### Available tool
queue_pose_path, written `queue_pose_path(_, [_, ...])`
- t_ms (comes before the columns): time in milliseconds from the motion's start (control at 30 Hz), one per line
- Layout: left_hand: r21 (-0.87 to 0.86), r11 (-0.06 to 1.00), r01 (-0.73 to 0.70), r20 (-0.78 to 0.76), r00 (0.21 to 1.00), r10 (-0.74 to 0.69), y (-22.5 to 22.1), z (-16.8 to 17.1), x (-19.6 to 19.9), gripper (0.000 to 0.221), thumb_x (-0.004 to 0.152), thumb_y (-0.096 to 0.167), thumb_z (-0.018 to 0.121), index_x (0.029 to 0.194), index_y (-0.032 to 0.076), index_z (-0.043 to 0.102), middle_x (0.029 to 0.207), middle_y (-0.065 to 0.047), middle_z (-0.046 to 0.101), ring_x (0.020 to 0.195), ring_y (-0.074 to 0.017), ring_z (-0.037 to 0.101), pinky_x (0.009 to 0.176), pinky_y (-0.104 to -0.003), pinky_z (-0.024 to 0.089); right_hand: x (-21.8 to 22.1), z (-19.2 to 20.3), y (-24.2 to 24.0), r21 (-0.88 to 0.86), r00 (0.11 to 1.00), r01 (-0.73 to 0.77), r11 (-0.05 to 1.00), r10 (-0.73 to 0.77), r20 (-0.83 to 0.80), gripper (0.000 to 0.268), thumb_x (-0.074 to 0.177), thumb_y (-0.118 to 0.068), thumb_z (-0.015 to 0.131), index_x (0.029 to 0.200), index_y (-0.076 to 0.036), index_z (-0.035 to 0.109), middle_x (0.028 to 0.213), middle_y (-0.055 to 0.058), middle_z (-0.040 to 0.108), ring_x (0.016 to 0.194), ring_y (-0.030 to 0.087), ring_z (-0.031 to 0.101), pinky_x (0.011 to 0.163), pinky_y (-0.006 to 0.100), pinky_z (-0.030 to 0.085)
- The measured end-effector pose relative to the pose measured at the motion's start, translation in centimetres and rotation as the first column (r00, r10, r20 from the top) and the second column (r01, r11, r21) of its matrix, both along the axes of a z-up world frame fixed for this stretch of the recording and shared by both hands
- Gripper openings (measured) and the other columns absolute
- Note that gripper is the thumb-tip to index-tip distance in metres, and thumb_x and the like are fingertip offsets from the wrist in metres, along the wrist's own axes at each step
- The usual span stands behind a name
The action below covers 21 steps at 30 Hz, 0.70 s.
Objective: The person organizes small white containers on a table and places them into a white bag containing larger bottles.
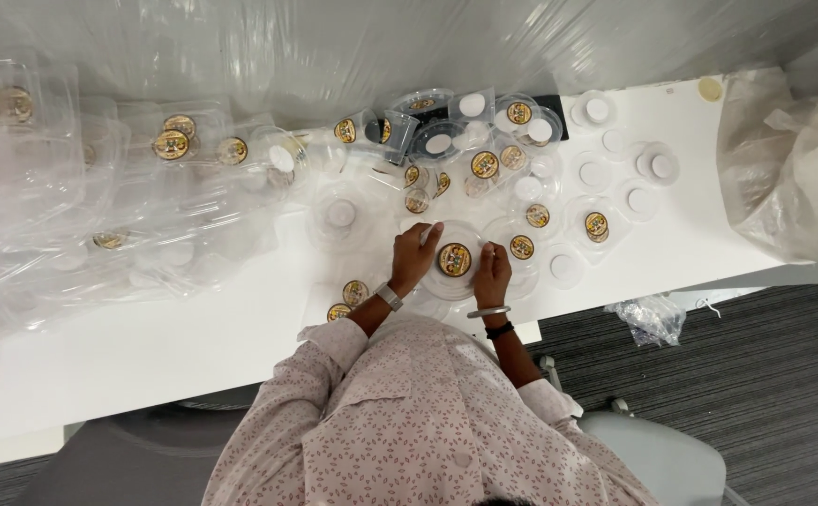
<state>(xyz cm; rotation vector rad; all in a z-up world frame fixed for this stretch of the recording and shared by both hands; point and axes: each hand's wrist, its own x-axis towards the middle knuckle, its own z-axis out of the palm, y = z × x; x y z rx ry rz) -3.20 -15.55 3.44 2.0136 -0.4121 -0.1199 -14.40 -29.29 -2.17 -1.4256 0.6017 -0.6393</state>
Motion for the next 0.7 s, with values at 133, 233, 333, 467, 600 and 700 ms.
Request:
queue_pose_path(133, [-0.138,0.982,0.132,-0.064,0.988,-0.142,1.8,-3.8,2.3,0.043,0.104,0.043,0.063,0.112,0.001,0.072,0.089,-0.016,0.077,0.08,-0.0256,0.076,0.069,-0.037,0.058,0.0,1.4,-0.8,0.079,0.999,-0.035,0.996,0.033,0.025,0.031,0.108,-0.033,0.053,0.108,-0.003,0.063,0.07,-0.009,0.045,0.059,0.001,0.035,0.05,0.021,0.03])
queue_pose_path(233, [-0.291,0.954,0.068,-0.409,0.893,-0.188,5.1,-5.3,6.0,0.042,0.093,0.037,0.064,0.123,0.008,0.067,0.093,-0.013,0.076,0.076,-0.0241,0.074,0.063,-0.036,0.061,-0.3,-1.1,-2.4,-0.047,0.999,0.019,0.999,-0.021,-0.031,0.032,0.108,-0.033,0.056,0.112,-0.003,0.066,0.072,-0.01,0.047,0.064,0.001,0.036,0.054,0.02,0.033])
queue_pose_path(333, [0.347,0.929,-0.128,0.148,0.986,0.081,9.7,-7.9,9.0,0.043,0.088,0.035,0.077,0.12,0.007,0.068,0.11,-0.012,0.07,0.095,-0.0315,0.068,0.081,-0.044,0.056,-1.5,-2.5,-2.9,0.035,0.985,0.09,0.995,-0.084,-0.152,0.037,0.107,-0.038,0.059,0.095,-0.003,0.065,0.067,-0.009,0.042,0.06,0.003,0.034,0.051,0.023,0.03])
queue_pose_path(467, [0.736,0.672,-0.088,0.193,0.978,-0.083,12.6,-10.8,11.2,0.045,0.082,0.036,0.08,0.113,0.007,0.066,0.118,-0.011,0.061,0.109,-0.0326,0.058,0.086,-0.052,0.047,-2.1,-3.6,-2.5,0.244,0.968,0.124,0.962,-0.063,-0.244,0.043,0.104,-0.045,0.06,0.088,-0.005,0.065,0.064,-0.008,0.043,0.058,0.004,0.036,0.051,0.024,0.031])
queue_pose_path(600, [0.829,0.559,-0.001,0.162,0.958,-0.237,13.8,-16.3,13.1,0.031,0.091,0.035,0.075,0.106,0.01,0.066,0.113,-0.007,0.063,0.108,-0.0288,0.061,0.089,-0.052,0.045,-1.9,-2.4,-1.7,0.336,0.967,0.128,0.933,-0.042,-0.251,0.045,0.102,-0.047,0.061,0.086,-0.005,0.066,0.064,-0.009,0.042,0.058,0.004,0.036,0.052,0.024,0.032])
queue_pose_path(700, [0.797,0.601,0.055,0.12,0.962,-0.246,13.9,-15.2,12.8,0.029,0.097,0.037,0.072,0.106,0.01,0.065,0.11,-0.007,0.064,0.105,-0.0294,0.063,0.09,-0.052,0.045,-1.7,-1.6,-1.6,0.324,0.976,0.099,0.941,-0.029,-0.215,0.048,0.105,-0.048,0.061,0.086,-0.005,0.062,0.068,-0.01,0.037,0.063,0.003,0.032,0.054,0.024,0.029])
